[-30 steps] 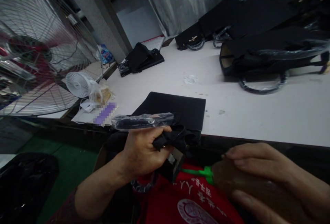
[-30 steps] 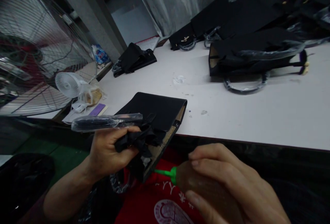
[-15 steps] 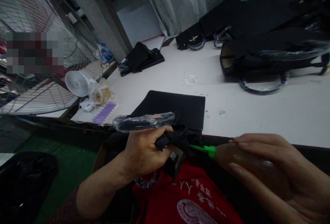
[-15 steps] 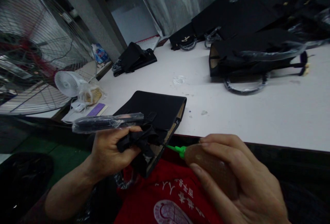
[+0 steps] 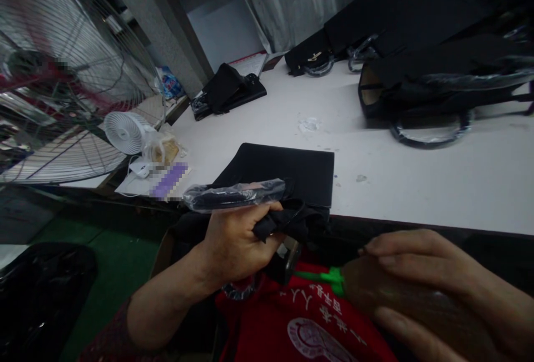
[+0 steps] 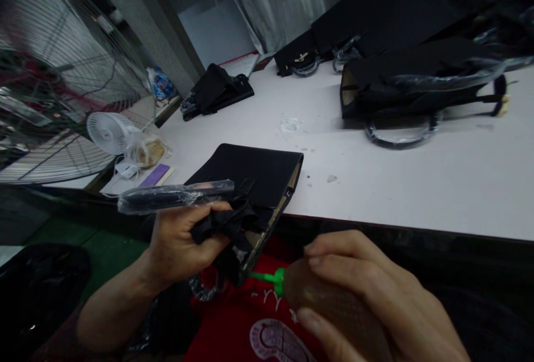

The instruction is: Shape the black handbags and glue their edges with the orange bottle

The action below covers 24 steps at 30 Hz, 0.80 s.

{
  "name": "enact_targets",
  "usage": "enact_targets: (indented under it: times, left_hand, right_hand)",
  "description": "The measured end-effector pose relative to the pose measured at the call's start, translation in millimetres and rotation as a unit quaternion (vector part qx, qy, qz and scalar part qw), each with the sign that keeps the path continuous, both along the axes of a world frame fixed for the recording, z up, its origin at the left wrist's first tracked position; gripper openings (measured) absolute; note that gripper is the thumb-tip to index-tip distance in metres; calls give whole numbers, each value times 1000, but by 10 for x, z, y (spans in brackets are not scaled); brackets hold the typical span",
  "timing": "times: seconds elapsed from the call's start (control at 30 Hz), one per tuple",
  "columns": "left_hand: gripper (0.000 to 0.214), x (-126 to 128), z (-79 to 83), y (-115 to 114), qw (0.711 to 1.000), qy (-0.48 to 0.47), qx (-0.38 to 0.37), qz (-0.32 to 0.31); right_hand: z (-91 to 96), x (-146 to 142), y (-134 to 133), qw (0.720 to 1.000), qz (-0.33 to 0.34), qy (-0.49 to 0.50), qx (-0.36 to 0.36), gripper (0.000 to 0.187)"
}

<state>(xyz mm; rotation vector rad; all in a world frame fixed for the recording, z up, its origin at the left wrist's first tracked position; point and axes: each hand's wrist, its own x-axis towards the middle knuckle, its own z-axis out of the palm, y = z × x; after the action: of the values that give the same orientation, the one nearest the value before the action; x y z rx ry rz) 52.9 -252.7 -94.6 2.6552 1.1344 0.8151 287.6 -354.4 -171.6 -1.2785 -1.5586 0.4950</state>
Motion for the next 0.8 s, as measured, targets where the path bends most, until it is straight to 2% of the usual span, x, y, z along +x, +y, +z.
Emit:
enact_targets:
  times: [0.07,0.2,0.37,0.5,0.57,0.67,0.8]
  left_hand:
    - [8,1,-1,1,1000,5,12,0]
    - [7,-1,4,16,999,9,34,-14]
    - [7,2,-13,12,1000,6,23,-6]
    - [9,0,-37,0,1000,5,21,1]
    - [10,1,-44,0,1000,7,25,-1]
    - [9,11,-43,3,999,9,34,-2]
    - [9,33,-30,5,999,10,36,-4]
  right_hand:
    - [-6,18,-10,999,31,-26,-4,38]
    - [-17,33,-18,999,-2,-46,8,37]
    - [-3,26,-56,994,60,-89,19,39]
    - [39,18,-37,993,35,-103,34,39]
    - [58,7,-26,992,49,-115,35,40]
    - [71,4,-36,990,73,-118,36,41]
    - [71,3,-87,994,56,-87,36,44]
